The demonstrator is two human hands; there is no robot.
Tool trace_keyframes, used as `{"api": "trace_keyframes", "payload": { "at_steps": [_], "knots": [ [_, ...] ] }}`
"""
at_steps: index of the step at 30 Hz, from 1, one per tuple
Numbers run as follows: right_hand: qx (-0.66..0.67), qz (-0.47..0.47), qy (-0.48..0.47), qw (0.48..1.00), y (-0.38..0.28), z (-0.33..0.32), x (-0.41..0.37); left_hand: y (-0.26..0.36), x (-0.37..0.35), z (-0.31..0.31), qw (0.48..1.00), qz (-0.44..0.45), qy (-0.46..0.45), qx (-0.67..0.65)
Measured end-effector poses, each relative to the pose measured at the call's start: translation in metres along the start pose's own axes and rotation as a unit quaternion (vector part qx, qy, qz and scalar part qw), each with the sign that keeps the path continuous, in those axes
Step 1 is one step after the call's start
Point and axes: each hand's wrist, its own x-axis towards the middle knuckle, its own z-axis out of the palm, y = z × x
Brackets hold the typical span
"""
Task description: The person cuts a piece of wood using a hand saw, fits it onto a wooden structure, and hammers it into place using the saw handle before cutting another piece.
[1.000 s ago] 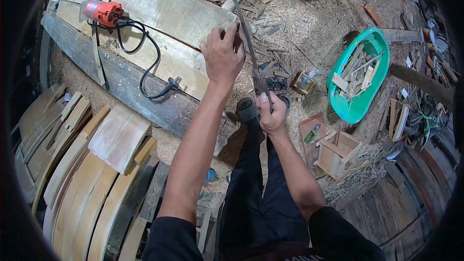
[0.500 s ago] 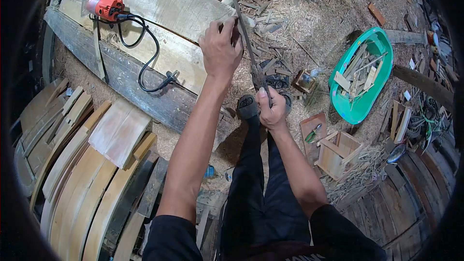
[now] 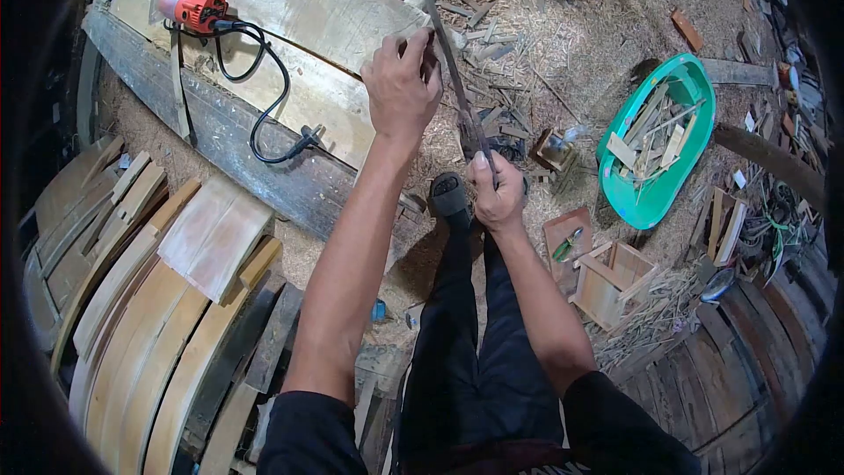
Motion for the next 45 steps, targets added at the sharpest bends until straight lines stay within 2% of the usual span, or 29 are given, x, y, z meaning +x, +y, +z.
{"api": "trace_keyframes", "payload": {
  "at_steps": [9, 14, 16, 17, 20, 23, 26, 29, 35, 38, 41, 44, 45],
  "knots": [
    [0.035, 0.023, -0.006, 0.999, 0.0, -0.002, -0.013, 0.0, 0.001, -0.002, 1.0, -0.006, -0.017, 0.001],
    [-0.026, 0.016, -0.032, 0.999, 0.017, -0.007, 0.002, 0.002, 0.0, -0.002, 1.0, 0.001, -0.013, 0.003],
    [-0.029, 0.033, -0.043, 0.998, 0.006, -0.006, 0.011, 0.001, -0.001, -0.002, 1.0, -0.001, -0.012, 0.003],
    [-0.046, 0.012, -0.052, 0.998, 0.0, -0.008, 0.012, 0.001, -0.001, -0.002, 1.0, -0.002, -0.012, 0.003],
    [-0.016, 0.045, -0.053, 0.997, -0.014, -0.007, 0.007, 0.001, -0.001, -0.002, 1.0, -0.006, -0.012, -0.004],
    [0.023, 0.042, -0.033, 0.998, -0.021, -0.001, 0.011, 0.002, -0.001, -0.002, 1.0, -0.007, -0.012, -0.003],
    [-0.019, 0.08, -0.005, 0.997, -0.022, 0.004, 0.015, 0.0, -0.001, -0.004, 1.0, -0.006, -0.011, -0.004],
    [-0.022, 0.056, 0.019, 0.998, -0.01, 0.007, 0.009, 0.003, 0.0, -0.004, 1.0, -0.012, -0.019, -0.008],
    [-0.08, 0.059, 0.0, 0.995, -0.012, 0.007, 0.018, 0.002, -0.001, -0.004, 1.0, -0.006, -0.009, -0.002],
    [-0.064, 0.039, 0.016, 0.997, -0.006, 0.005, 0.007, 0.001, 0.002, -0.004, 1.0, -0.009, -0.018, -0.006],
    [-0.088, 0.043, 0.017, 0.995, -0.009, 0.002, 0.014, 0.001, 0.001, -0.003, 1.0, -0.011, -0.022, -0.004],
    [-0.029, 0.063, 0.01, 0.998, 0.0, 0.0, 0.013, 0.001, 0.001, -0.005, 0.999, -0.017, -0.027, 0.005],
    [-0.048, 0.063, 0.012, 0.997, -0.007, 0.001, 0.013, 0.001, 0.001, -0.005, 0.999, -0.018, -0.03, 0.007]
  ]
}}
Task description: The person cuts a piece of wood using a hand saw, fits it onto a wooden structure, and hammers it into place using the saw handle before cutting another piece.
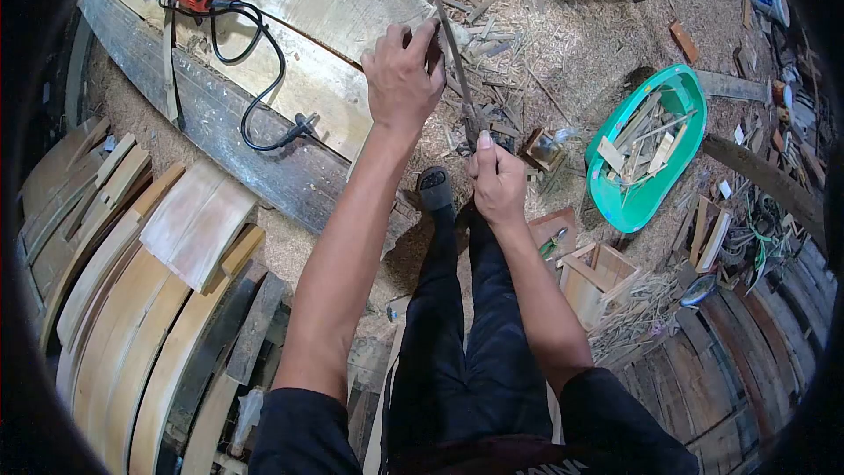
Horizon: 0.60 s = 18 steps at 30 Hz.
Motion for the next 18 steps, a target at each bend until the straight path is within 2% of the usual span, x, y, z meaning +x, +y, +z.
{"api": "trace_keyframes", "payload": {
  "at_steps": [5, 12, 15, 18],
  "knots": [
    [-0.074, -0.009, 0.017, 0.997, -0.02, 0.005, 0.017, 0.001, 0.0, 0.002, 1.0, 0.003, 0.009, -0.006],
    [-0.019, 0.009, -0.007, 1.0, -0.008, 0.001, 0.005, 0.0, 0.0, 0.002, 1.0, -0.005, 0.005, 0.001],
    [-0.041, -0.012, 0.009, 0.999, -0.017, 0.005, 0.021, 0.0, 0.0, 0.002, 1.0, 0.008, 0.028, -0.006],
    [-0.044, -0.004, 0.007, 0.999, -0.013, 0.002, 0.002, 0.0, 0.0, 0.003, 1.0, -0.008, 0.006, 0.006]
  ]
}}
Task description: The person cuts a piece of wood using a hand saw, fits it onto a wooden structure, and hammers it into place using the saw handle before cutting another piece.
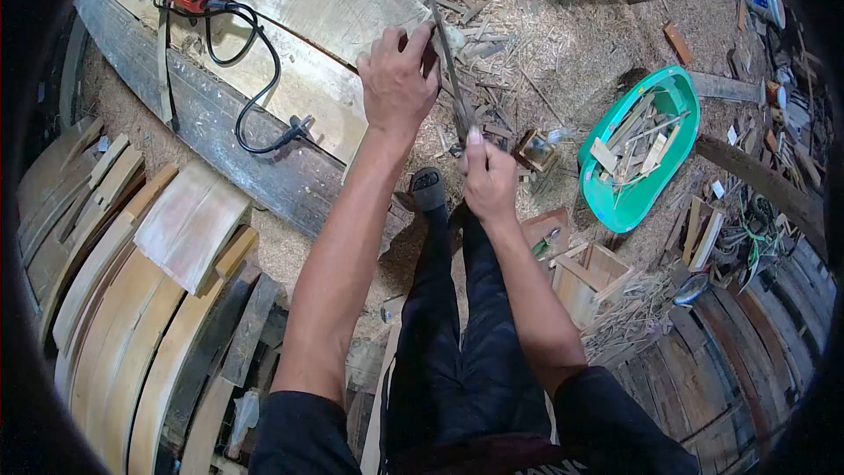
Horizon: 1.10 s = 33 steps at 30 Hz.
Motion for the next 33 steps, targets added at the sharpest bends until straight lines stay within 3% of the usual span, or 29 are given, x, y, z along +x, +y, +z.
{"api": "trace_keyframes", "payload": {
  "at_steps": [18, 33],
  "knots": [
    [0.055, 0.011, 0.01, 0.998, 0.008, 0.009, -0.001, 0.001, -0.001, 0.002, 0.999, 0.026, 0.01, 0.025],
    [0.006, -0.017, -0.019, 1.0, 0.008, -0.006, 0.018, -0.001, -0.001, 0.012, 0.998, -0.008, 0.062, -0.027]
  ]
}}
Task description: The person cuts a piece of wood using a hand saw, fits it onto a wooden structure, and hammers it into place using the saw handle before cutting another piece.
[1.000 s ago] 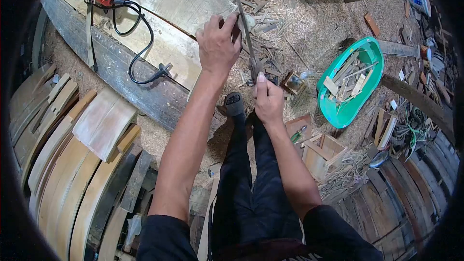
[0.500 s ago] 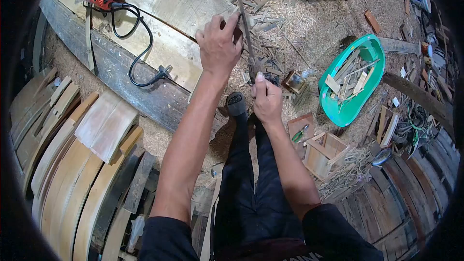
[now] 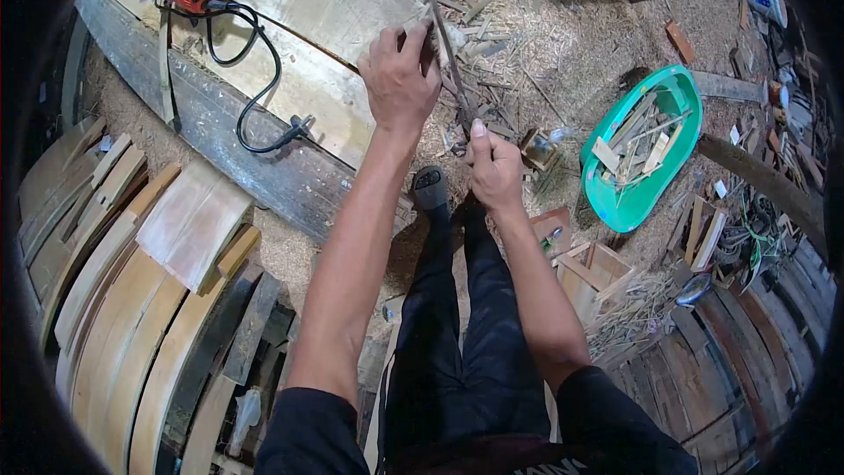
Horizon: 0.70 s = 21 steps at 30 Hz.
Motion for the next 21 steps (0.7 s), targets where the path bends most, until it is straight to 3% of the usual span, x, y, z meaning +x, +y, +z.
{"api": "trace_keyframes", "payload": {
  "at_steps": [7, 10, 13, 21],
  "knots": [
    [-0.027, -0.058, -0.018, 0.998, -0.001, -0.008, 0.01, -0.007, 0.002, 0.001, 0.999, 0.024, 0.003, 0.028],
    [-0.019, 0.001, -0.044, 0.999, -0.007, -0.015, 0.005, -0.005, 0.003, 0.004, 0.998, 0.014, 0.009, 0.058],
    [-0.041, -0.001, -0.049, 0.998, -0.005, -0.025, 0.013, -0.006, 0.003, 0.005, 0.998, 0.019, 0.024, 0.047],
    [-0.015, -0.012, -0.029, 0.999, 0.005, -0.053, 0.007, 0.0, 0.001, -0.014, 0.998, 0.039, -0.037, 0.04]
  ]
}}
